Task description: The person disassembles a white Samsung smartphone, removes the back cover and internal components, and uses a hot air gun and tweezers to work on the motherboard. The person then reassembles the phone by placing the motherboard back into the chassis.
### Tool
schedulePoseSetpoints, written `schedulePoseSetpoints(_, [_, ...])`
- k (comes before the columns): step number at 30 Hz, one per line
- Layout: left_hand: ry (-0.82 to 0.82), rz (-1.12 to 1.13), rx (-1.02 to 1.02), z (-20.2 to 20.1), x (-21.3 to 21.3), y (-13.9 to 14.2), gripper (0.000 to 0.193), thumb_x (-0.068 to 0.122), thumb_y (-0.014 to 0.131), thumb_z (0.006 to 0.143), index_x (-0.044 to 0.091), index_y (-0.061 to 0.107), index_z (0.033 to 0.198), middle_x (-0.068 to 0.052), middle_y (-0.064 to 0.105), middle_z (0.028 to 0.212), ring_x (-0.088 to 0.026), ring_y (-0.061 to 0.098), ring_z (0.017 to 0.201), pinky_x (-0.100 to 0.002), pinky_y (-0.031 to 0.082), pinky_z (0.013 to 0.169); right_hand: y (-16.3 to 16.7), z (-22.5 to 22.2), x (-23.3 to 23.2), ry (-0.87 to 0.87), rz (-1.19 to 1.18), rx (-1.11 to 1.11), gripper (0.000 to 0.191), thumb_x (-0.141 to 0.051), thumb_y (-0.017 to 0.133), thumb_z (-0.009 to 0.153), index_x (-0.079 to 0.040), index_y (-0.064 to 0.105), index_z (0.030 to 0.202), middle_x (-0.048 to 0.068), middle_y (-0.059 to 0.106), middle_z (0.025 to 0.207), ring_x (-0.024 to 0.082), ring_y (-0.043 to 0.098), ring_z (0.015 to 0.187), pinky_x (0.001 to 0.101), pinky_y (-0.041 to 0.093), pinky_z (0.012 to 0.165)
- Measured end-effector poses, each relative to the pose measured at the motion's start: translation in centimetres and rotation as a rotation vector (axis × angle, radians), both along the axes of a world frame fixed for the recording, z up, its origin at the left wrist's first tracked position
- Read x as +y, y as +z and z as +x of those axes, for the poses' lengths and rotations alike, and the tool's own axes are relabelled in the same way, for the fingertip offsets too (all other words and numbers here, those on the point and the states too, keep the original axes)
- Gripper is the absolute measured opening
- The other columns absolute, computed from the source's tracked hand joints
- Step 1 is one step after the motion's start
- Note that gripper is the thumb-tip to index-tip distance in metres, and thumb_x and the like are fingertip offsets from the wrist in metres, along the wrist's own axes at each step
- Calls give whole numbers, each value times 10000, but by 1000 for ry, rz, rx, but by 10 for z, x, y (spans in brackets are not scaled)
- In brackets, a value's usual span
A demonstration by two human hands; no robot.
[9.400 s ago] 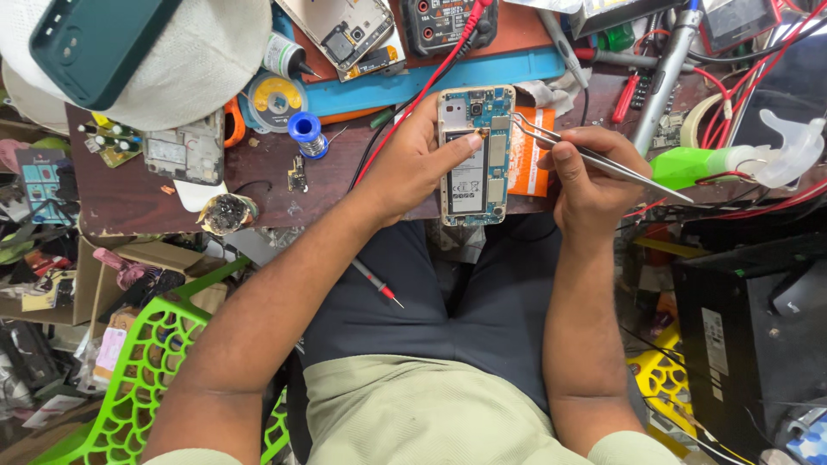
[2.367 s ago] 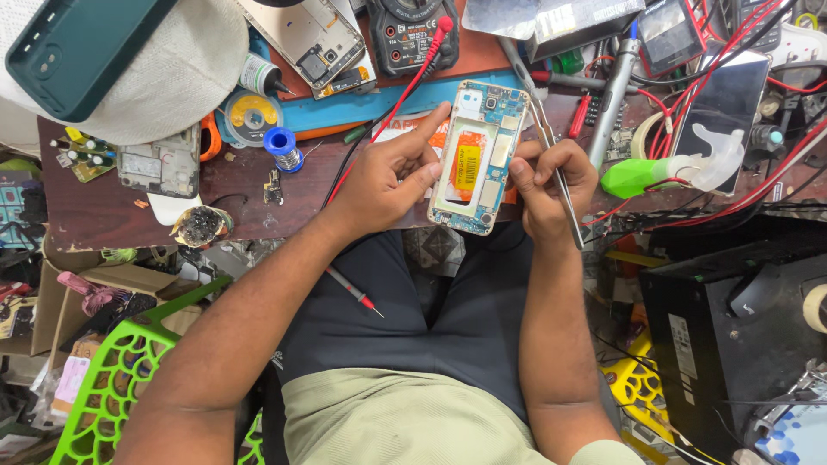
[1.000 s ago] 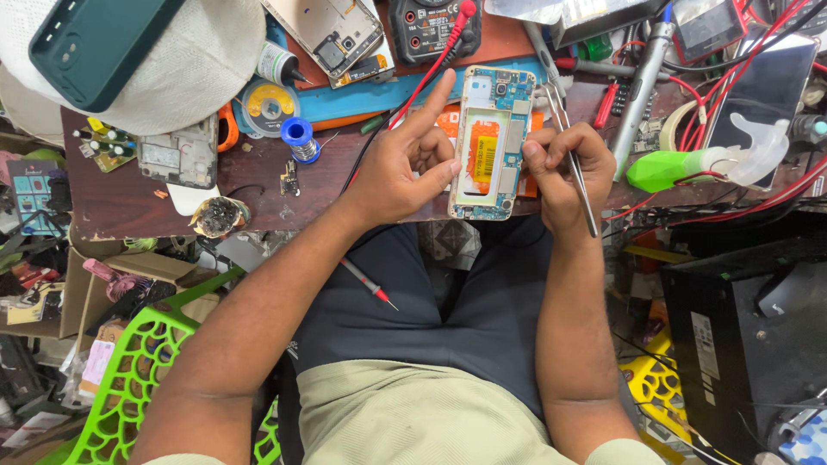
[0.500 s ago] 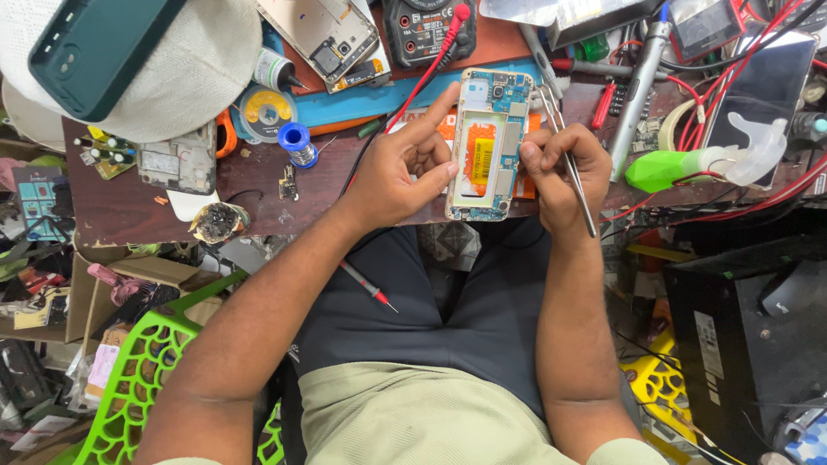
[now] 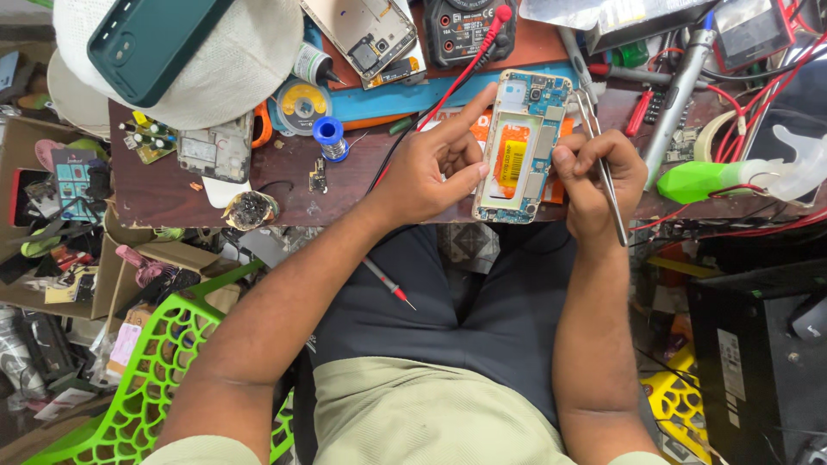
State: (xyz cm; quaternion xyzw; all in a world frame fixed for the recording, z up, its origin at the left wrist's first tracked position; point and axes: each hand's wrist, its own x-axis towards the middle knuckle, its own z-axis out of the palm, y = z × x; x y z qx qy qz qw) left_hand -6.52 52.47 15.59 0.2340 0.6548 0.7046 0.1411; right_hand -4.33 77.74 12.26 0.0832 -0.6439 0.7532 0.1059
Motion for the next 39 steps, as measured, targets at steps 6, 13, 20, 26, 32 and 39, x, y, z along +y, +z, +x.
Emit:
schedulePoseSetpoints(6, [5,5,13,1,0,-1,805,-35,634,990,105,254,1687,55,550,846,12,473,748,-165,416,692,0,1,-1,1,2,5,285,78,704,1042,-67,491,920,88,676,900,98,596,796,219,501,774])
schedulePoseSetpoints(13, [-5,14,12,2,-1,-1,812,-37,628,987,109,244,1689,52,555,847,10,478,746,-166,422,692,1,3,-2,2,0,10,284,82,707,1053,-62,496,928,95,674,899,104,599,802,224,506,780])
schedulePoseSetpoints(20, [10,-10,36,1,-1,-2,810,-37,628,983,110,253,1686,55,560,830,13,490,737,-166,427,685,1,2,-2,8,-6,1,279,82,701,1043,-64,499,919,96,681,891,104,605,788,227,511,765])
schedulePoseSetpoints(26, [15,-11,31,1,-2,-2,812,-41,627,978,109,256,1685,55,552,828,14,482,732,-165,422,678,0,2,-3,5,10,14,280,90,697,1048,-63,498,925,96,680,915,99,595,793,220,500,772])
schedulePoseSetpoints(32, [18,-13,33,2,-4,-1,809,-40,626,982,114,260,1687,57,551,835,13,478,740,-167,419,684,-1,1,-5,16,-13,10,279,92,695,1043,-65,498,922,85,674,889,89,583,783,211,487,758])
schedulePoseSetpoints(39, [25,-36,30,0,0,-1,805,-34,628,981,112,265,1684,60,557,831,16,480,732,-165,419,677,-1,0,-3,-1,12,16,278,94,696,1039,-60,498,919,90,679,898,90,588,791,215,491,767])
